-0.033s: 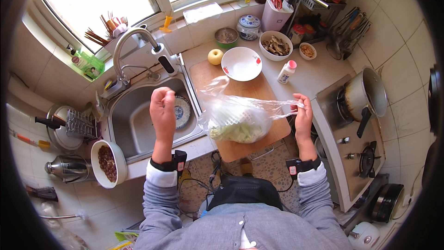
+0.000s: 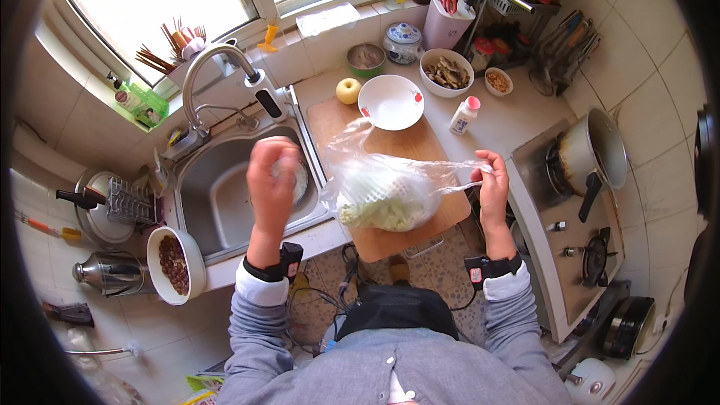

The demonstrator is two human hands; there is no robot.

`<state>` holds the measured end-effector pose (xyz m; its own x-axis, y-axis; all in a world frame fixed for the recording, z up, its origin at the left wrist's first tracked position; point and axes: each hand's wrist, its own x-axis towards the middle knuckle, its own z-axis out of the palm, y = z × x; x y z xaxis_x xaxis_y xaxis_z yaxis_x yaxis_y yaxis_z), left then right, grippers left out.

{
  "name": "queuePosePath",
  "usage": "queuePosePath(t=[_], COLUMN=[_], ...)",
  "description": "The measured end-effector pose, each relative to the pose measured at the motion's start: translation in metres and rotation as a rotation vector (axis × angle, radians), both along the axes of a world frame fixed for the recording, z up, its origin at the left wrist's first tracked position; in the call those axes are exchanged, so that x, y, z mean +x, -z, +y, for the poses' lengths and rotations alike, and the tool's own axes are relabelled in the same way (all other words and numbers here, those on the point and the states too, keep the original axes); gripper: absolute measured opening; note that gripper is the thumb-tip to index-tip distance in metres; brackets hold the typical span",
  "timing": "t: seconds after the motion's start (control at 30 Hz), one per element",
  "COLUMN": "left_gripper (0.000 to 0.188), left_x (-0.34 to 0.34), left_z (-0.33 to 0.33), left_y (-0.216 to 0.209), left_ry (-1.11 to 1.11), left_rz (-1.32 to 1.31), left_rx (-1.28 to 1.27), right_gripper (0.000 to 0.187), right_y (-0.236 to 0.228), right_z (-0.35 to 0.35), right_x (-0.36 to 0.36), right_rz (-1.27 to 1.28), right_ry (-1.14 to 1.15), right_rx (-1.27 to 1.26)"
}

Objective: The person walks from the living room to the kitchen, unpacks a bag of lettuce, and then washes a bowl of grapes under running water. The person picks up individual grapes, rinses them, and places them back in the bowl.

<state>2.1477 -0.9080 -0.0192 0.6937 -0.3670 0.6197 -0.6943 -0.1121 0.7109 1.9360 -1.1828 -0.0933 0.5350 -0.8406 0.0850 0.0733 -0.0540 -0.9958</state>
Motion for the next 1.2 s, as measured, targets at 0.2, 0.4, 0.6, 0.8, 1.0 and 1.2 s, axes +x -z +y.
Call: queuePosePath(t=[0.2,0.4,0.6,0.8,1.0,1.2], left_gripper=[0.022,0.008,0.005,0.018,0.035,0.034], left_x=[-0.064,-0.04,-0.065,-0.057,-0.045,-0.038], left_z=[-0.077,-0.04,-0.01,0.008,0.031,0.042], left_y=[0.001,0.007,0.006,0.035,0.089,0.138], left_ry=[0.535,0.461,0.649,0.943,0.616,0.429], left_rz=[-0.561,-0.581,-0.723,-0.441,-0.364,-0.206], left_rx=[0.682,1.251,0.843,1.185,1.32,1.107], right_gripper=[0.019,0.025,0.023,0.014,0.022,0.027], right_y=[-0.058,-0.083,-0.063,0.002,0.037,0.074], right_z=[0.021,0.025,0.091,0.102,0.084,0.061], right_x=[-0.009,-0.022,-0.014,-0.006,-0.041,-0.052], right_rz=[-0.042,0.549,0.307,0.728,0.684,0.91], right_ry=[-0.517,-0.47,-0.611,-1.126,-1.101,-1.082], right_rx=[0.535,-0.193,-1.029,-1.285,-1.135,-1.29])
